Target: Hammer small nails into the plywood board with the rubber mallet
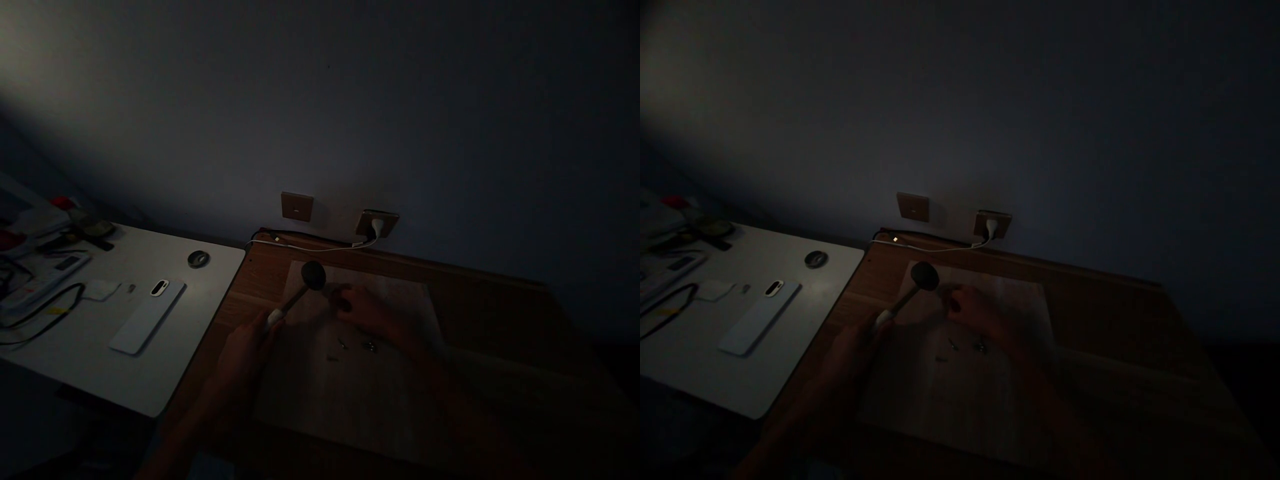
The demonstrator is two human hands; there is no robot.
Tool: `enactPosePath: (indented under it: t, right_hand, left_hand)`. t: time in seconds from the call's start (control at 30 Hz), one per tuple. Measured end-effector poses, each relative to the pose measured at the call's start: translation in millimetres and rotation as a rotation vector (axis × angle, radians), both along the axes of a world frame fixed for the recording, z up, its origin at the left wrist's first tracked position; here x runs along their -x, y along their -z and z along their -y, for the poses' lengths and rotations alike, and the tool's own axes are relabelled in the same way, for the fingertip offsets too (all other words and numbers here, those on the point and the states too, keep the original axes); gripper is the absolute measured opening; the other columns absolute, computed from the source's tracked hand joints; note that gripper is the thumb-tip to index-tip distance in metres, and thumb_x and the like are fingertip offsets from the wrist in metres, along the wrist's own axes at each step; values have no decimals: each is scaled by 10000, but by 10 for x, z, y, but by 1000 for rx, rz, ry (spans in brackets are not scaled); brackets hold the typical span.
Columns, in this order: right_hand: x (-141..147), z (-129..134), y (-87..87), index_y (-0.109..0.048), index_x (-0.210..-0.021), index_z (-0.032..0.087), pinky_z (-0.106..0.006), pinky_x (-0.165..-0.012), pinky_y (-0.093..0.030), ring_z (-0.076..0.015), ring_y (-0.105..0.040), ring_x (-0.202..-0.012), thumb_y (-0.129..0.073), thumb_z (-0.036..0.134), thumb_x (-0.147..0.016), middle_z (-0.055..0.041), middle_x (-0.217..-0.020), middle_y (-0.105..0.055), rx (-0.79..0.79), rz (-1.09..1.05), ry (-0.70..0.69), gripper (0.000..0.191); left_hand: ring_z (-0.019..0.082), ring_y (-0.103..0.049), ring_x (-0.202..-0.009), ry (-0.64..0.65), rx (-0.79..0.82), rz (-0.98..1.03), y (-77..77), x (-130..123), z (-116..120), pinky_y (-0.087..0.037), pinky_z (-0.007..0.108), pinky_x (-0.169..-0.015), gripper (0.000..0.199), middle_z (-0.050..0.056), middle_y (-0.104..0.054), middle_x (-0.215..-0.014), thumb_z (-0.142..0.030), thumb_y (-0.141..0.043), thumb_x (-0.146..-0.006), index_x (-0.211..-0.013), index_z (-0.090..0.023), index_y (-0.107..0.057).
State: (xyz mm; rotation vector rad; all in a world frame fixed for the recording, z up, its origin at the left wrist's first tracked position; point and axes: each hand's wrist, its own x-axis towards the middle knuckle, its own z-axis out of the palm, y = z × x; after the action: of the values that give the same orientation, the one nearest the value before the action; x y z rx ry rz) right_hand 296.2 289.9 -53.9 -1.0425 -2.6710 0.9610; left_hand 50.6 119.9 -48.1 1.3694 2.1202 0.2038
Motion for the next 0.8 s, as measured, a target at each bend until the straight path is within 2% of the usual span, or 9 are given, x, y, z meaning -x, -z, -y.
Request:
enactPosePath:
  t: [0.17,0.33,0.47,0.6,0.7,0.8]
  right_hand:
    - [62,-216,63,-762,-1016,180,-287,-761,-495,-197,-690,-869,-672,81,-760,-56,-981,-769,-15,-109,54,289]
    - [131,-289,178,-745,-923,163,-285,-694,-486,-182,-669,-747,-659,180,-851,-44,-849,-753,-36,-181,98,113]
    - [169,-317,264,-738,-957,158,-322,-801,-524,-204,-703,-862,-630,184,-893,-75,-967,-772,-64,-238,127,128]
    - [171,-305,304,-741,-1010,182,-354,-893,-529,-216,-714,-954,-600,146,-920,-80,-1038,-775,-98,-260,89,172]
    - [169,-269,301,-743,-1012,185,-344,-894,-528,-213,-707,-963,-595,119,-926,-82,-1038,-766,-125,-257,42,183]
    - [176,-242,291,-739,-992,187,-343,-893,-525,-215,-696,-963,-602,126,-935,-85,-1022,-756,-150,-238,16,160]
  left_hand:
    - [287,-753,-922,-71,-24,98,25,40,99,-468,289,-688,479,123,-786,-1025,-579,-414,-1003,-1257,-247,-647]
    - [251,-744,-869,-87,-104,182,57,11,205,-468,266,-679,448,107,-785,-1001,-565,-416,-1002,-1134,-232,-685]
    - [249,-730,-780,-108,-115,190,104,-8,221,-442,270,-629,452,90,-772,-892,-576,-419,-988,-1050,-219,-688]
    - [244,-723,-769,-128,-156,224,119,15,239,-447,271,-632,451,85,-765,-879,-584,-428,-976,-984,-207,-676]
    - [240,-729,-800,-140,-180,269,119,31,250,-460,268,-646,448,79,-772,-923,-581,-423,-982,-1039,-213,-672]
    - [236,-721,-759,-140,-176,259,121,29,246,-446,266,-622,442,72,-765,-872,-587,-430,-978,-983,-214,-667]
